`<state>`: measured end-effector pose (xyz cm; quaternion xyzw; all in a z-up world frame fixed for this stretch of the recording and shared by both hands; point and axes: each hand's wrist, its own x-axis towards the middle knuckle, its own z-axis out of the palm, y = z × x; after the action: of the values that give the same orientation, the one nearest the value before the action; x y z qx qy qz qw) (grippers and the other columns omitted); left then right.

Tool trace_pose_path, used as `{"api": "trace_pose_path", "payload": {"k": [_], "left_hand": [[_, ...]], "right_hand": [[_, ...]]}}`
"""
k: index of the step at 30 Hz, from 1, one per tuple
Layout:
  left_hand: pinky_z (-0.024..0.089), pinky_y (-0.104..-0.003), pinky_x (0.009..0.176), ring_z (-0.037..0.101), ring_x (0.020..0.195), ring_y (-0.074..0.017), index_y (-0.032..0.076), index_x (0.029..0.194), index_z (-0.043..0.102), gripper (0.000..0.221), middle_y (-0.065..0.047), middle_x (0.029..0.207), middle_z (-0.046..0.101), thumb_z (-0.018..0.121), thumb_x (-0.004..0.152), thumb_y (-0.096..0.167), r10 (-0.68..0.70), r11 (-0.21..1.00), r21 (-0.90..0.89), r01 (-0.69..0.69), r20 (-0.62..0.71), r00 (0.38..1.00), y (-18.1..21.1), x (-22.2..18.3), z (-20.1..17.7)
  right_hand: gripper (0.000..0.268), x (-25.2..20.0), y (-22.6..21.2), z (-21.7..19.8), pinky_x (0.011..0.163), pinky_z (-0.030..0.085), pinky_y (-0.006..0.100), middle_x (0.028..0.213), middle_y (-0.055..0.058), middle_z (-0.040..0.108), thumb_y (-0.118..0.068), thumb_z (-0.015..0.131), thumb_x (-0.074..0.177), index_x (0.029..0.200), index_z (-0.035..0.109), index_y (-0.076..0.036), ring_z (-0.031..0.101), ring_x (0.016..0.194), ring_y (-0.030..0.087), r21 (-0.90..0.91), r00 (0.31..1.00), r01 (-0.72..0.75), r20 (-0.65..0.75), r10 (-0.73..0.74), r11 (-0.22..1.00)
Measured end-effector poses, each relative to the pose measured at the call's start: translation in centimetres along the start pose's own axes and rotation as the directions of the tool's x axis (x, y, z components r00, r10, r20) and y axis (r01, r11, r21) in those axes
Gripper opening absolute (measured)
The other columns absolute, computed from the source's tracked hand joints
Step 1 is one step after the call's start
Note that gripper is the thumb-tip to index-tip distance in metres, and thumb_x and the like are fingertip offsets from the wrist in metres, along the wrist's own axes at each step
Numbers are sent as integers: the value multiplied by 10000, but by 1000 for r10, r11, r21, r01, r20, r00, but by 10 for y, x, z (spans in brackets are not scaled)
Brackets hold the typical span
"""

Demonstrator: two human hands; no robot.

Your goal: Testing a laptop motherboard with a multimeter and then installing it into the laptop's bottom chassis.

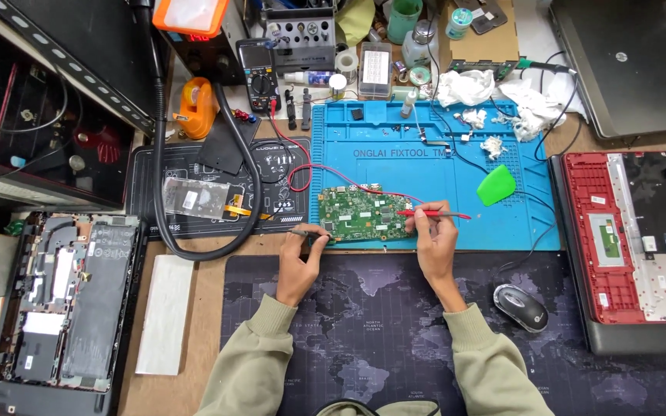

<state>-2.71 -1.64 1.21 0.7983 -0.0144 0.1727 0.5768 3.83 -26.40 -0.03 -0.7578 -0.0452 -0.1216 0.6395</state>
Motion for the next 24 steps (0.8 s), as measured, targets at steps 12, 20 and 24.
{"api": "trace_pose_path", "payload": {"k": [12,20,24], "left_hand": [[543,-436,867,654,937,-305,115,1041,667,77,-92,917,666,591,1050,114,-12,999,31,11,30,999,5,1,3],[513,-424,844,630,892,-287,139,1014,658,81,-74,905,652,586,1046,124,0,998,65,-2,32,999,7,3,4],[503,-426,848,627,884,-295,137,1013,653,85,-78,901,646,578,1051,122,5,998,63,-7,32,999,8,3,4]], "right_hand": [[97,0,-3,-1,732,577,324,757,128,750,-92,568,1041,1009,633,-27,723,675,165,-20,1000,1,2,-1,1000],[105,0,-5,0,752,572,330,756,111,750,-96,583,1040,1008,667,-44,734,689,179,-90,996,77,43,-73,993],[100,1,-9,0,766,578,344,762,119,750,-89,591,1031,1010,673,-35,739,696,200,-91,997,75,42,-71,993]]}}
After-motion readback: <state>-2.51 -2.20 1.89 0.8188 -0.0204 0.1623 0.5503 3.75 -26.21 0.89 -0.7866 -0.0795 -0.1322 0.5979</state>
